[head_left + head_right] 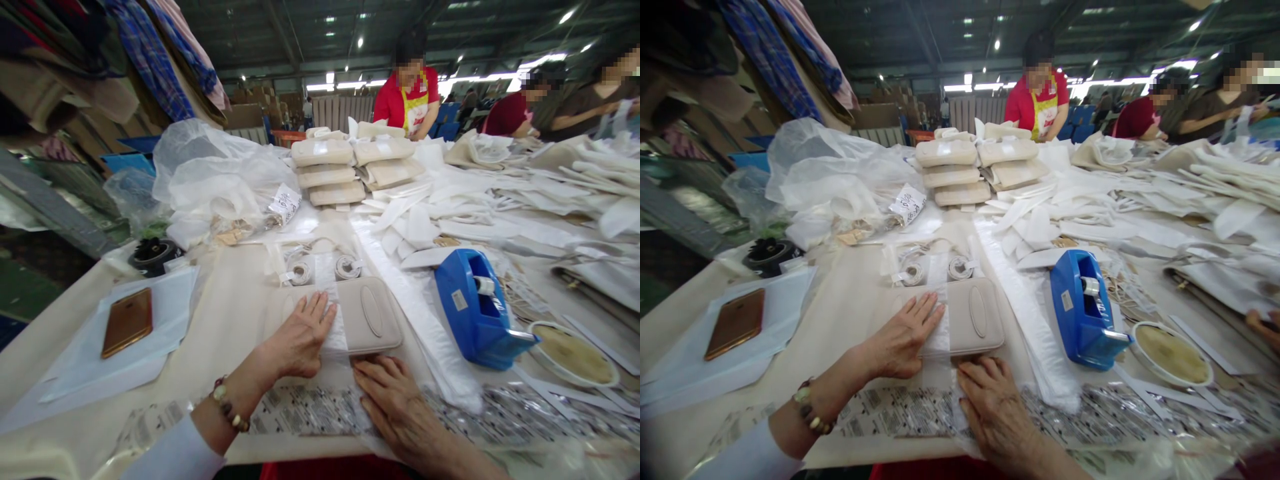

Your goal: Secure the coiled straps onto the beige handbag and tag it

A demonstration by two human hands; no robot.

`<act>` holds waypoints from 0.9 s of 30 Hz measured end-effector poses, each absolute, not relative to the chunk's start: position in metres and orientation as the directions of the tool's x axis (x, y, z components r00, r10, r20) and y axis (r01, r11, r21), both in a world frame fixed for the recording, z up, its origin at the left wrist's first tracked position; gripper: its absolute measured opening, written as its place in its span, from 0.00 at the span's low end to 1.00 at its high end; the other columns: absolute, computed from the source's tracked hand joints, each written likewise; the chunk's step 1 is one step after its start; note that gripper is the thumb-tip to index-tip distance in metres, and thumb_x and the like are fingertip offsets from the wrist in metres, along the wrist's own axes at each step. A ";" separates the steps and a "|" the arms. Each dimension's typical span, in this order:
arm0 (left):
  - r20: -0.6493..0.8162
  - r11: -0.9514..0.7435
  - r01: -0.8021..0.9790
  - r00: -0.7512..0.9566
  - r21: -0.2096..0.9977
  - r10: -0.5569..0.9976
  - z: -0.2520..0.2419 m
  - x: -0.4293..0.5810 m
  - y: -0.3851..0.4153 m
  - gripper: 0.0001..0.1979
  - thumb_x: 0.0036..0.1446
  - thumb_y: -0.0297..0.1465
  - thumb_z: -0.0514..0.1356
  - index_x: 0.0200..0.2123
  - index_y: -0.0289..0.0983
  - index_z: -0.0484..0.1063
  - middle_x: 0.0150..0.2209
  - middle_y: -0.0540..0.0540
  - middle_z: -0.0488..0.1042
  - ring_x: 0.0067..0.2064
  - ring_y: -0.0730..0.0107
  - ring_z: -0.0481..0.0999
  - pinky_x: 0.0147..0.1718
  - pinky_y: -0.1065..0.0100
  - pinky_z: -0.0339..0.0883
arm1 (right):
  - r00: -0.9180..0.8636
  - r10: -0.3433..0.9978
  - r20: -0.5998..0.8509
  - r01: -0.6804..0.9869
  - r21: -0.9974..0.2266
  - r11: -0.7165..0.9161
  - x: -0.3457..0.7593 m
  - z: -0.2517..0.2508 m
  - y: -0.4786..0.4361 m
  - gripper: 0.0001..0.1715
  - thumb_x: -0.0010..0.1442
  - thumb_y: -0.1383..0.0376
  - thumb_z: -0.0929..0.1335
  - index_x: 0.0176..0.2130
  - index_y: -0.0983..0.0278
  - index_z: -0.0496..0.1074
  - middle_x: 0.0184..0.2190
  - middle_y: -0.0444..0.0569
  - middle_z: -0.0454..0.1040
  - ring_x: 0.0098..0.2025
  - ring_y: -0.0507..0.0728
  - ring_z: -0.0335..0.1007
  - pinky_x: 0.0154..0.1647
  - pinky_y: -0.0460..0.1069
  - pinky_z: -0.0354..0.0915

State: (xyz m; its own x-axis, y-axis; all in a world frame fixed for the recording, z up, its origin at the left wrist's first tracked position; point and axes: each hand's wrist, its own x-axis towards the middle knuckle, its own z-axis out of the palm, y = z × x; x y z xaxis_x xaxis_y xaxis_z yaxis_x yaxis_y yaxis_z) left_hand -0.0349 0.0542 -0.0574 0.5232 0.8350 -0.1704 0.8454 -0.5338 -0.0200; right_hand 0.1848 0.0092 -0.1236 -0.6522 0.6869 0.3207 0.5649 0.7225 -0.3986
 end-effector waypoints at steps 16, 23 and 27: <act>-0.159 -0.533 0.846 0.523 -0.022 0.837 -0.057 -0.037 0.055 0.46 0.37 0.28 0.59 0.61 0.22 0.48 0.64 0.19 0.42 0.65 0.38 0.42 0.61 0.45 0.42 | -0.810 0.539 0.230 0.406 -0.442 0.800 0.182 -0.120 0.010 0.26 0.57 0.55 0.69 0.52 0.63 0.69 0.47 0.51 0.74 0.51 0.61 0.66 0.56 0.58 0.58; -0.166 -0.518 0.855 0.511 0.000 0.844 -0.051 -0.038 0.060 0.47 0.37 0.28 0.60 0.62 0.23 0.47 0.64 0.21 0.41 0.66 0.41 0.42 0.61 0.48 0.42 | -0.623 0.571 0.534 0.398 -0.412 0.820 0.165 -0.144 0.003 0.15 0.59 0.72 0.64 0.45 0.63 0.72 0.40 0.49 0.77 0.43 0.57 0.70 0.47 0.52 0.68; -0.151 -0.521 0.853 0.516 0.005 0.843 -0.051 -0.038 0.061 0.47 0.37 0.28 0.61 0.62 0.23 0.48 0.64 0.21 0.42 0.66 0.41 0.42 0.62 0.48 0.41 | -0.764 0.527 0.371 0.307 -0.509 0.804 0.175 -0.124 0.008 0.27 0.53 0.78 0.62 0.52 0.64 0.69 0.48 0.51 0.74 0.50 0.57 0.68 0.55 0.51 0.64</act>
